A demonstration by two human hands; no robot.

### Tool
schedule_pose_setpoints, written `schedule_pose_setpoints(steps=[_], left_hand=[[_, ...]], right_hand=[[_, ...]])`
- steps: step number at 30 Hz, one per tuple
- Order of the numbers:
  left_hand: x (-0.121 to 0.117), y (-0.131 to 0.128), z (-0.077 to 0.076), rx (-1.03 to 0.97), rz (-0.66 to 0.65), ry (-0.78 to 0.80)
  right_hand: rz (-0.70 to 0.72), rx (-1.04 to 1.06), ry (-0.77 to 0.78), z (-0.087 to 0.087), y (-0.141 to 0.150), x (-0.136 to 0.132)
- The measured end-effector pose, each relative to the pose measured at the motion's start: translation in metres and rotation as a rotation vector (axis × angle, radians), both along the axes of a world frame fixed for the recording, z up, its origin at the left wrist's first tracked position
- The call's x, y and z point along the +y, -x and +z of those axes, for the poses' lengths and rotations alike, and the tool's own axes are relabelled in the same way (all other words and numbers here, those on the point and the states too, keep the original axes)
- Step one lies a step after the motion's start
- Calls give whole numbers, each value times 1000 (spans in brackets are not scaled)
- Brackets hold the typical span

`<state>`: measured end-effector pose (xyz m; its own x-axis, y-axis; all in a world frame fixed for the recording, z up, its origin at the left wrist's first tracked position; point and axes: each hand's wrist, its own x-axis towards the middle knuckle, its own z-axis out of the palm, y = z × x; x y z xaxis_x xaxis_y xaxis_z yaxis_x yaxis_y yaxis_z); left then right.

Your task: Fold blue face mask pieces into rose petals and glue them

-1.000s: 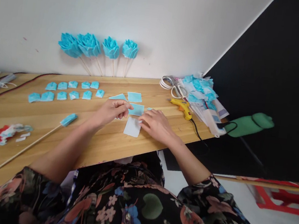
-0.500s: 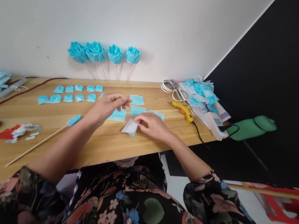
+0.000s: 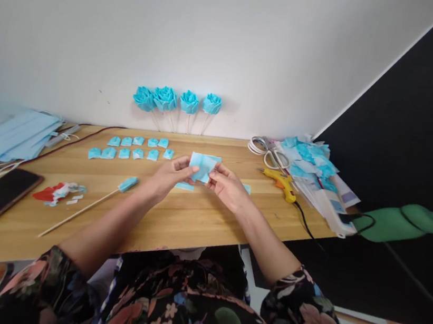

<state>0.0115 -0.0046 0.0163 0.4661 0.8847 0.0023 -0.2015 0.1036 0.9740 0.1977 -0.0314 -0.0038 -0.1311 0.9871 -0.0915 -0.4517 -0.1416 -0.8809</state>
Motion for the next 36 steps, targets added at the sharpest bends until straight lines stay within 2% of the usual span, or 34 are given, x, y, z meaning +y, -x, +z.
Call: schedule_pose_setpoints(steps=[3, 6, 9, 13, 19, 23, 26, 28, 31, 36], left_hand=[[3, -3, 4, 45, 115, 7], [6, -6, 8, 72, 150, -14], [7, -9, 10, 99, 129, -45], [9, -10, 8, 88, 112, -33], [16, -2, -1, -46, 118, 26], [14, 1, -4, -87, 124, 25], [12, 1, -6, -37, 151, 30], [11, 1, -9, -6, 198, 37], [12, 1, -13, -10, 250, 48], [12, -1, -16, -51, 269, 88]], right_hand=[[60, -24, -30, 3, -2, 2], [77, -77, -101, 8, -3, 6], [17, -188, -153, 12, 0, 12], [-125, -306, -142, 14, 6, 21], [-161, -397, -206, 26, 1, 32], [-29, -498, -275, 30, -1, 36], [60, -598, -326, 24, 0, 38], [65, -621, -352, 18, 0, 38], [52, -548, -347, 11, -2, 36], [125, -420, -309, 5, -4, 32]])
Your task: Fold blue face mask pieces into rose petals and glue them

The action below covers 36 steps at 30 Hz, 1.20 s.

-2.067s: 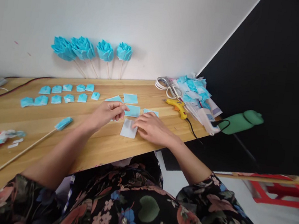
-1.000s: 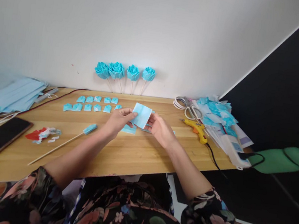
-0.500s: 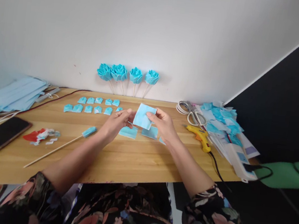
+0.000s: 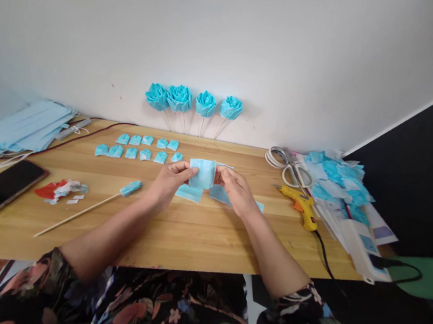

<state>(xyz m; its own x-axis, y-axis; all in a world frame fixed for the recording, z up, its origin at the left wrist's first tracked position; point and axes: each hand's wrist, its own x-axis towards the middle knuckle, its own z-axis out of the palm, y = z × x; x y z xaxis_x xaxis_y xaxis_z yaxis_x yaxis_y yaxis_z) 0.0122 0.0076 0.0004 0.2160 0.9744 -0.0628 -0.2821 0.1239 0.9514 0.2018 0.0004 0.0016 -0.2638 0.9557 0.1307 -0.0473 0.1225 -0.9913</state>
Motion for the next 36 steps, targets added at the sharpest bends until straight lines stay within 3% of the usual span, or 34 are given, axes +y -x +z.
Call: schedule_pose_setpoints(steps=[5, 10, 12, 15, 18, 20, 22, 25, 27, 29, 32, 36], left_hand=[[-3, -1, 1, 2, -24, 12], [-2, -2, 0, -59, -60, 28], [-1, -2, -1, -96, -27, 18], [2, -1, -2, -103, 55, 67], [1, -1, -1, -86, -13, 156], [-1, -3, -1, -144, -139, 189], [-3, -5, -1, -231, -223, 201], [-4, -6, 0, -306, -152, 181], [-3, -5, -1, -304, -64, 163], [-2, -4, -1, -288, -26, 159], [-2, -4, 0, -277, -40, 155], [-5, -7, 1, -249, -94, 112]], right_hand=[[-100, -26, 62, -6, 9, -2], [-235, -91, -38, -7, 12, -5], [-291, -180, -134, -4, 10, -6], [-450, -402, -403, 1, 5, -6], [-542, -625, -657, 4, 0, -7], [-506, -745, -748, 3, -1, -7], [-383, -846, -797, 4, 0, -9], [-173, -871, -823, 5, 2, -12], [-155, -778, -795, 6, 2, -13], [-255, -619, -696, 5, 0, -12], [-375, -316, -402, 1, -1, -8], [-274, -27, -35, -5, 4, -3]])
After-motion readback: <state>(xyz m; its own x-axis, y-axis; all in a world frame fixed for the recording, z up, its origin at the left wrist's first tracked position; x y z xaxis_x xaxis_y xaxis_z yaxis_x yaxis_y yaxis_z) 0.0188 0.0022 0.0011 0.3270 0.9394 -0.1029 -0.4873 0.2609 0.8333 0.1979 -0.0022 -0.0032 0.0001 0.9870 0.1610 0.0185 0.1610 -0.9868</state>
